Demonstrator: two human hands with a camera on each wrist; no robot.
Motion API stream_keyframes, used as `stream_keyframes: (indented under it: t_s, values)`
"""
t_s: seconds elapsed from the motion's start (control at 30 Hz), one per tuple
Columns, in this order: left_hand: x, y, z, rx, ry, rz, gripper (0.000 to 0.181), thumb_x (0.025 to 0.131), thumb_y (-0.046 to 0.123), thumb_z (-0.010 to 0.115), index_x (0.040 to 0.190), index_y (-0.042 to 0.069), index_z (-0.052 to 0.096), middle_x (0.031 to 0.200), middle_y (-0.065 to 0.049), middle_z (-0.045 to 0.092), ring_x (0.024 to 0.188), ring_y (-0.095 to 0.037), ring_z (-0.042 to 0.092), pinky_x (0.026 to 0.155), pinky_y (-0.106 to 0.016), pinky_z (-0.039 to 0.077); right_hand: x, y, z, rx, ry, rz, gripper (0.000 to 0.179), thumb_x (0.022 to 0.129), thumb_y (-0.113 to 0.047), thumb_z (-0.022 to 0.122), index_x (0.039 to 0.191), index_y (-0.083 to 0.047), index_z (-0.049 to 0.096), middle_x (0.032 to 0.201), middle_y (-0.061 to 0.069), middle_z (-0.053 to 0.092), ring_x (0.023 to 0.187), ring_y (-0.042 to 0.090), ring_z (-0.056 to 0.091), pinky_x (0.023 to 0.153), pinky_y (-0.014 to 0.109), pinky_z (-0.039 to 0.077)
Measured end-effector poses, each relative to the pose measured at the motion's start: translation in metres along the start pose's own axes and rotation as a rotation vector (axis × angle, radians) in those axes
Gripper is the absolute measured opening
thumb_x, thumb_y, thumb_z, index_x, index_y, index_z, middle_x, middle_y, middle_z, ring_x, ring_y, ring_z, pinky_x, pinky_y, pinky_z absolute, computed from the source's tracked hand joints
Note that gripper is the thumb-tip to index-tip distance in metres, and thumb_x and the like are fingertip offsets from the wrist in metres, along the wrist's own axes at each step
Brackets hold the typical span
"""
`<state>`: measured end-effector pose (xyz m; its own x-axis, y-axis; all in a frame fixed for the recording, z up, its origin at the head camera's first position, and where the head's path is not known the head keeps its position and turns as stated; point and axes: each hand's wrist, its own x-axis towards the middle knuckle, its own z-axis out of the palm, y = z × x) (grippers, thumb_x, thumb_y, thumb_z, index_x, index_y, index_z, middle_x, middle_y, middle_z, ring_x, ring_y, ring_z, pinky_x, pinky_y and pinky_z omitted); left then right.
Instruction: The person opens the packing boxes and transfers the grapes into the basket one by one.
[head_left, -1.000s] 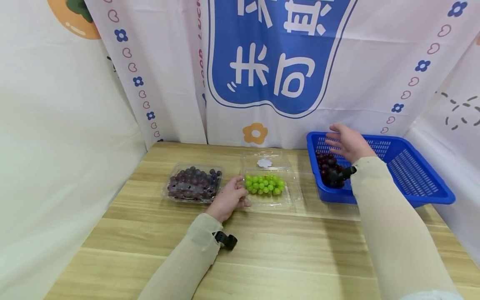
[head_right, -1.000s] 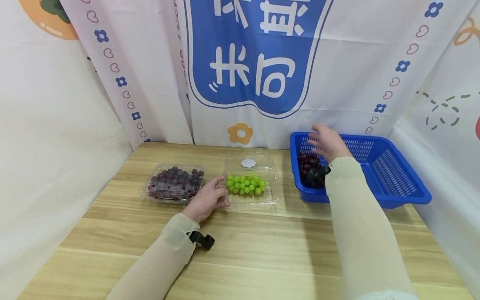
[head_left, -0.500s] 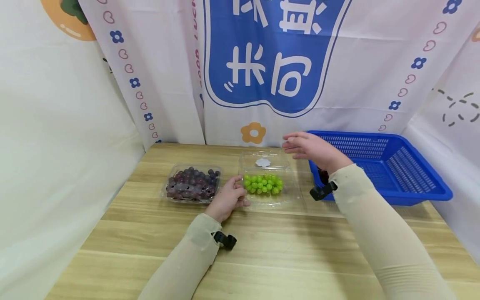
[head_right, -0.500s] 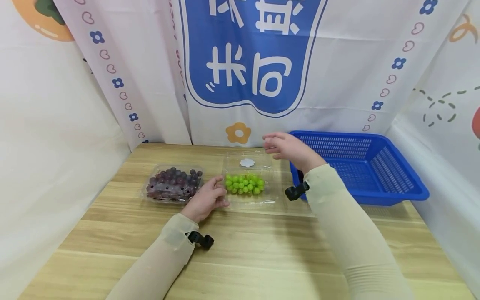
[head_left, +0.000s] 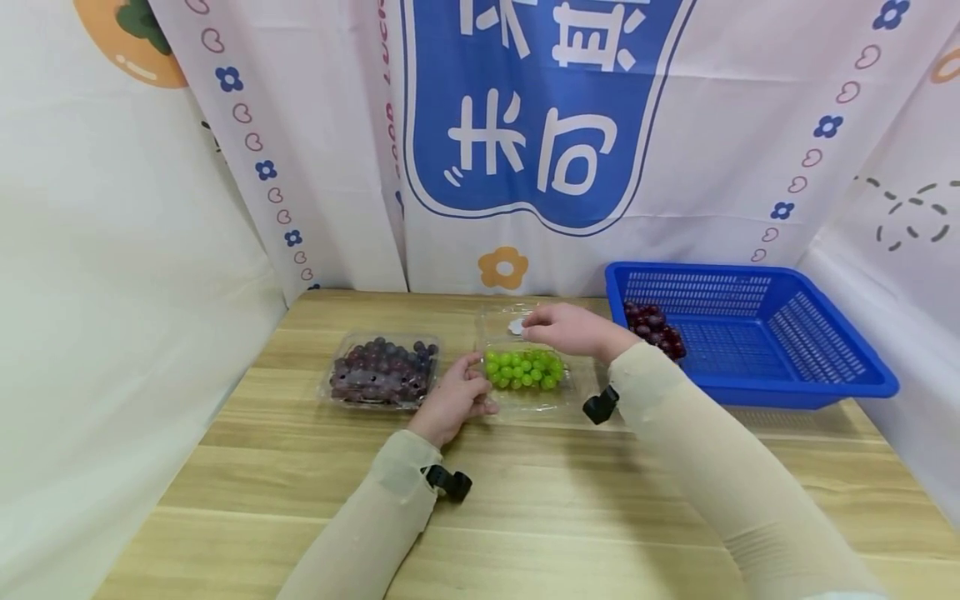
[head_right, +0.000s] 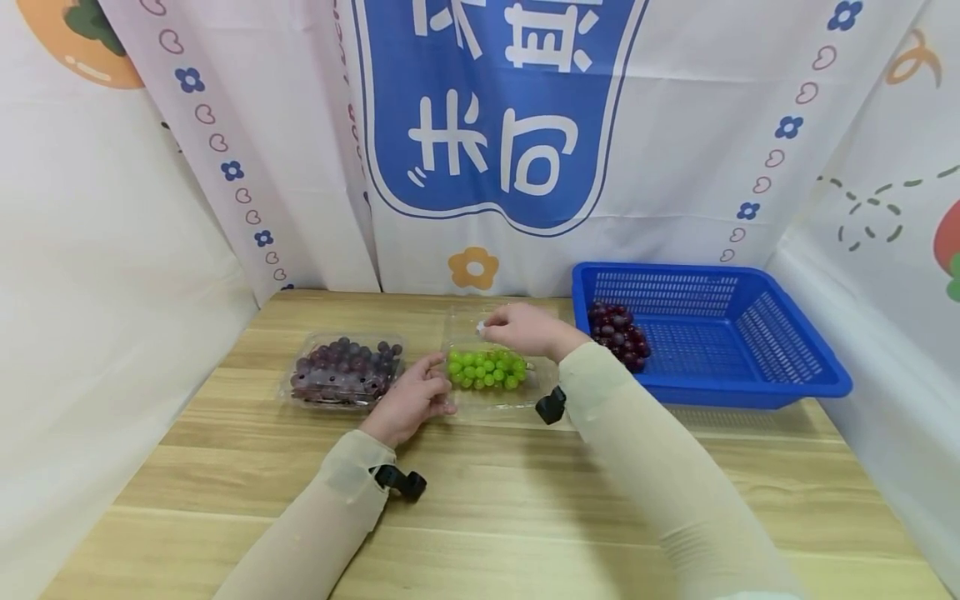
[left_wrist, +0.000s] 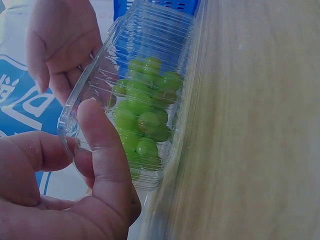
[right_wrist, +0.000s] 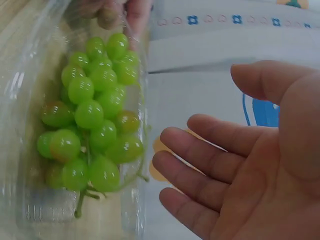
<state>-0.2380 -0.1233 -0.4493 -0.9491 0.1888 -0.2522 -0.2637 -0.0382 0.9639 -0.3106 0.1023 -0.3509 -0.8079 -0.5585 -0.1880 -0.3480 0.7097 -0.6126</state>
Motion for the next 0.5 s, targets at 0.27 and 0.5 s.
stream_keyframes:
  t_s: [0.27,0.5]
  values:
    - [-0.001,-0.002,-0.001,-0.001,-0.009,0.008,0.068,0.099,0.001,0.049,0.16,0.009,0.022,0.115,-0.015,0.044,0.091,-0.031,0.064,0.082,-0.038,0.061,0.019,-0.015,0.023,-0.262,-0.048,-0.117,0.046,0.101,-0.035,0.055,0.137,-0.006,0.064,0.134,0.008,0.064,0.126,0.028,0.057,0.108,0.045,0.046]
    - [0.0,-0.001,-0.002,-0.01,-0.019,0.013,0.068,0.099,0.0,0.049,0.161,0.009,0.021,0.113,-0.015,0.047,0.087,-0.031,0.064,0.083,-0.039,0.061,0.027,-0.02,0.04,-0.35,-0.094,-0.132,0.04,0.095,-0.03,0.065,0.128,-0.007,0.069,0.118,0.006,0.068,0.106,0.022,0.063,0.095,0.039,0.053]
